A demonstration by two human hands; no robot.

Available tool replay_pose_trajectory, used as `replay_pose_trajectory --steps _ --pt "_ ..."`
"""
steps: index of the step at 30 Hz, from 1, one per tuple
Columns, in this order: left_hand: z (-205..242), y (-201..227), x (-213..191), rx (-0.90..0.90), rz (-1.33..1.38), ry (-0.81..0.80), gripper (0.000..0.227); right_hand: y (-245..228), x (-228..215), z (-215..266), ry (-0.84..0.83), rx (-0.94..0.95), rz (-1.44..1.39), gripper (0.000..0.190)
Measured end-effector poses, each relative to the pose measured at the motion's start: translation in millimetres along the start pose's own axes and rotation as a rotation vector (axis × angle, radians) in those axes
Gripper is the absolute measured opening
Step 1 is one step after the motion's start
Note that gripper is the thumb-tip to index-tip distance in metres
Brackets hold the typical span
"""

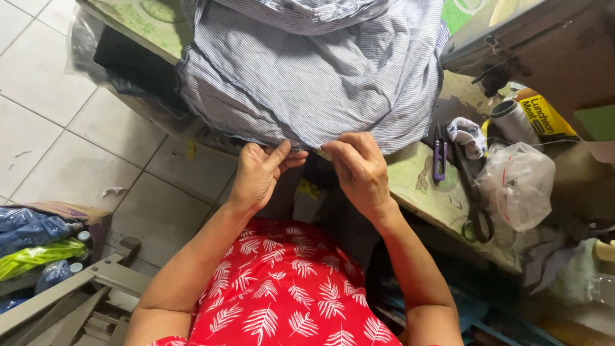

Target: Cutting a striped fabric garment with scissors on a sewing table

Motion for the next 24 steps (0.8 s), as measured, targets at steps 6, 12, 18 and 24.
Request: replay_pose_trajectory --steps 6,12,18,24 --pt "0.7 -4.3 -7.2 -0.004 -0.057 0.013 0.007 -3.4 5.4 7.5 0.021 -0.092 0.094 0.022" --pt "7.3 1.9 8.2 -0.040 -0.017 -0.002 0.007 -8.3 5.7 10.3 0.031 -0.163 0.218 0.022" --pt "2.7 -3.7 5.5 -0.001 -0.032 -0.023 0.012 -12.4 6.7 10.3 0.034 -0.188 0.287 0.028" --pt "2.4 -6.7 5.8 0.016 -0.099 0.046 0.010 -13.7 8.1 14.9 0.028 -0.184 0.318 0.029"
Point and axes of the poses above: each hand's wrist, its own z-axis away from the middle knuckle, its own x-axis out of the palm, y = z × x, the point moved 2 cm from there along -z, towards the middle knuckle, and after that the axes turned 6 degrees about z, right-handed, at the moved point
